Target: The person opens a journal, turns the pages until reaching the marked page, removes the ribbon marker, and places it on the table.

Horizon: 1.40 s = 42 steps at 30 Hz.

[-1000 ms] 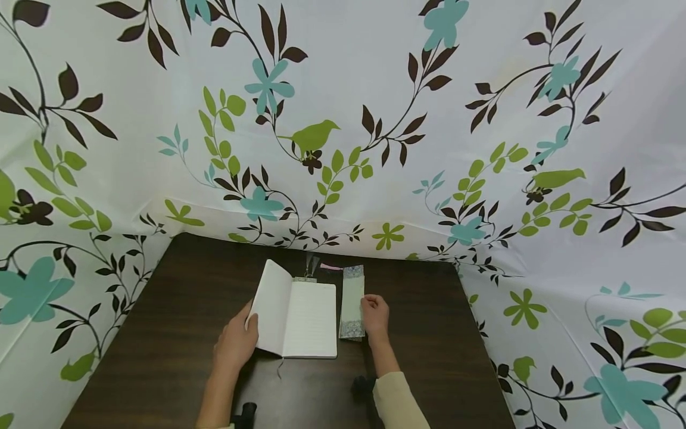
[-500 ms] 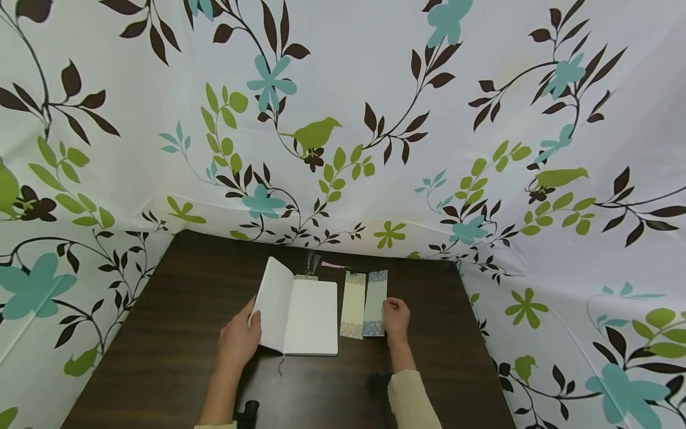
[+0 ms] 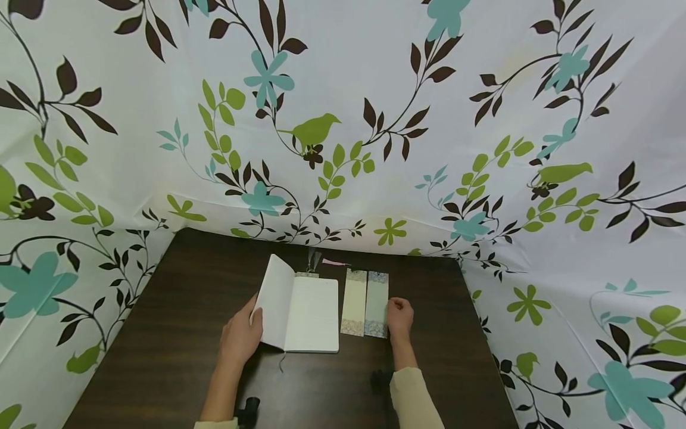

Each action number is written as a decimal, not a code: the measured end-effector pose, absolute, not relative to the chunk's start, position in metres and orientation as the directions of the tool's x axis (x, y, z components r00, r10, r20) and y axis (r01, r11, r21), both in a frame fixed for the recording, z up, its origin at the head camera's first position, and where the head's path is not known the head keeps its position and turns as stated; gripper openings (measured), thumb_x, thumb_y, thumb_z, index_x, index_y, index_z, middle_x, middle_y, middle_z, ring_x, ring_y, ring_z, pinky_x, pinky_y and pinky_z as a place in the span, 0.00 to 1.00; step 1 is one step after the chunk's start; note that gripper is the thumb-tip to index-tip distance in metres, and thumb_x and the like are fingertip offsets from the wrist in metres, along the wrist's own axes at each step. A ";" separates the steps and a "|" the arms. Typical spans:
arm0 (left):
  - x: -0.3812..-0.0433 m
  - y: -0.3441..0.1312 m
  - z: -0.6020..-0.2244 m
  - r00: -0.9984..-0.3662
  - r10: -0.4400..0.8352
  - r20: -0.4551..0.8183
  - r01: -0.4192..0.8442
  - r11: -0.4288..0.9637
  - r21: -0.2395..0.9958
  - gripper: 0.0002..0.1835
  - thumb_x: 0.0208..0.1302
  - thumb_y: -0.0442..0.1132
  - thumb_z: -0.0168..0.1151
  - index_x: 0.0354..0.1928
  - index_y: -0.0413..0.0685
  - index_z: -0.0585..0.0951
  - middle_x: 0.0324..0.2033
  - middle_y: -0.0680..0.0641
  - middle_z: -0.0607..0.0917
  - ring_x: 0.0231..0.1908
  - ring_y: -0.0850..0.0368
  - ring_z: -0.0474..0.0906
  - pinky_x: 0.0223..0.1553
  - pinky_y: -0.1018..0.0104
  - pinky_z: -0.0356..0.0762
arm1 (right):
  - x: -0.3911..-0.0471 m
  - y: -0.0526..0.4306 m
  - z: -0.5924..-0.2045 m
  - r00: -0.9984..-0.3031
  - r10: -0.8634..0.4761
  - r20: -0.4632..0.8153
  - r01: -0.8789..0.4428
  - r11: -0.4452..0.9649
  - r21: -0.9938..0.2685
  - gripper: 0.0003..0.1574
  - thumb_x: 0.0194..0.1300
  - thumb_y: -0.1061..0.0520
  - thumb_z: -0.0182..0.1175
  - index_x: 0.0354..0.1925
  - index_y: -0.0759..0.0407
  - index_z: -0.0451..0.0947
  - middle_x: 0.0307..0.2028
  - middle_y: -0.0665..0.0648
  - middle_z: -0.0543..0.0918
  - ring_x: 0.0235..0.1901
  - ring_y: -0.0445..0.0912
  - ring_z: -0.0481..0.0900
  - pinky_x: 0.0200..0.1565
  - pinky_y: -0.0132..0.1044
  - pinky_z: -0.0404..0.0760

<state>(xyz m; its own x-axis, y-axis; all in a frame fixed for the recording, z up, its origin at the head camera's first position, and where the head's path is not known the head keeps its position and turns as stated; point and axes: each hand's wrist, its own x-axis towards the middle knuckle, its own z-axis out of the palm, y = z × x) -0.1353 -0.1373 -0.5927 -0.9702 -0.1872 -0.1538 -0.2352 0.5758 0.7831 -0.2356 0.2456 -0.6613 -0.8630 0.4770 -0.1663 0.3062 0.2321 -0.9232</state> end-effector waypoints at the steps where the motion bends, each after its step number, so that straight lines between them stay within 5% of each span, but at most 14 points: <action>1: -0.136 -0.137 -0.593 -0.971 -0.185 -0.154 -0.234 0.573 0.785 0.30 0.87 0.46 0.43 0.83 0.44 0.64 0.75 0.32 0.73 0.72 0.24 0.70 0.69 0.26 0.67 | -0.235 0.246 -0.661 -0.862 0.482 -0.159 0.303 0.238 -0.923 0.17 0.82 0.57 0.56 0.59 0.69 0.79 0.53 0.68 0.81 0.52 0.60 0.80 0.51 0.52 0.78; 7: -0.138 -0.134 -0.594 -0.971 -0.179 -0.156 -0.231 0.555 0.799 0.31 0.87 0.46 0.43 0.84 0.42 0.62 0.75 0.31 0.72 0.72 0.24 0.71 0.65 0.27 0.71 | -0.226 0.235 -0.659 -0.854 0.511 -0.102 0.271 0.270 -0.924 0.19 0.84 0.55 0.53 0.59 0.68 0.79 0.57 0.70 0.78 0.54 0.63 0.78 0.53 0.58 0.77; 17: -0.132 -0.131 -0.595 -0.979 -0.154 -0.131 -0.195 0.553 0.810 0.31 0.88 0.41 0.41 0.85 0.38 0.56 0.76 0.29 0.71 0.71 0.26 0.73 0.62 0.28 0.75 | -0.200 0.167 -0.660 -0.926 0.369 0.075 0.088 0.407 -0.909 0.11 0.80 0.59 0.58 0.48 0.63 0.85 0.47 0.57 0.80 0.29 0.45 0.70 0.34 0.40 0.72; 23: -0.132 -0.129 -0.594 -0.982 -0.155 -0.110 -0.179 0.558 0.811 0.30 0.88 0.40 0.40 0.85 0.39 0.55 0.76 0.29 0.71 0.70 0.26 0.74 0.61 0.28 0.75 | -0.182 0.126 -0.657 -0.983 0.029 0.179 -0.118 0.650 -0.750 0.08 0.79 0.56 0.61 0.49 0.54 0.87 0.47 0.51 0.86 0.44 0.46 0.81 0.44 0.44 0.83; 30: -0.134 -0.129 -0.593 -0.982 -0.150 -0.116 -0.180 0.545 0.819 0.31 0.88 0.40 0.40 0.86 0.39 0.54 0.76 0.29 0.70 0.70 0.26 0.73 0.62 0.28 0.75 | -0.171 0.100 -0.651 -0.904 -0.402 0.146 -0.426 0.822 -0.378 0.19 0.77 0.48 0.63 0.61 0.48 0.84 0.67 0.53 0.82 0.68 0.52 0.79 0.66 0.51 0.81; 35: -0.134 -0.130 -0.592 -0.982 -0.155 -0.111 -0.178 0.544 0.820 0.31 0.88 0.40 0.40 0.86 0.40 0.55 0.76 0.29 0.71 0.69 0.26 0.75 0.60 0.29 0.76 | -0.166 0.095 -0.652 -0.886 -0.464 0.011 -0.440 0.833 -0.335 0.28 0.76 0.42 0.65 0.69 0.45 0.81 0.76 0.54 0.75 0.76 0.51 0.73 0.70 0.51 0.78; 42: -0.132 -0.130 -0.594 -0.980 -0.160 -0.117 -0.186 0.543 0.819 0.30 0.88 0.40 0.40 0.86 0.41 0.55 0.76 0.29 0.71 0.69 0.26 0.75 0.61 0.29 0.75 | -0.164 0.097 -0.659 -0.860 -0.510 -0.025 -0.477 0.820 -0.317 0.34 0.72 0.38 0.70 0.70 0.44 0.80 0.76 0.56 0.75 0.75 0.53 0.74 0.69 0.54 0.78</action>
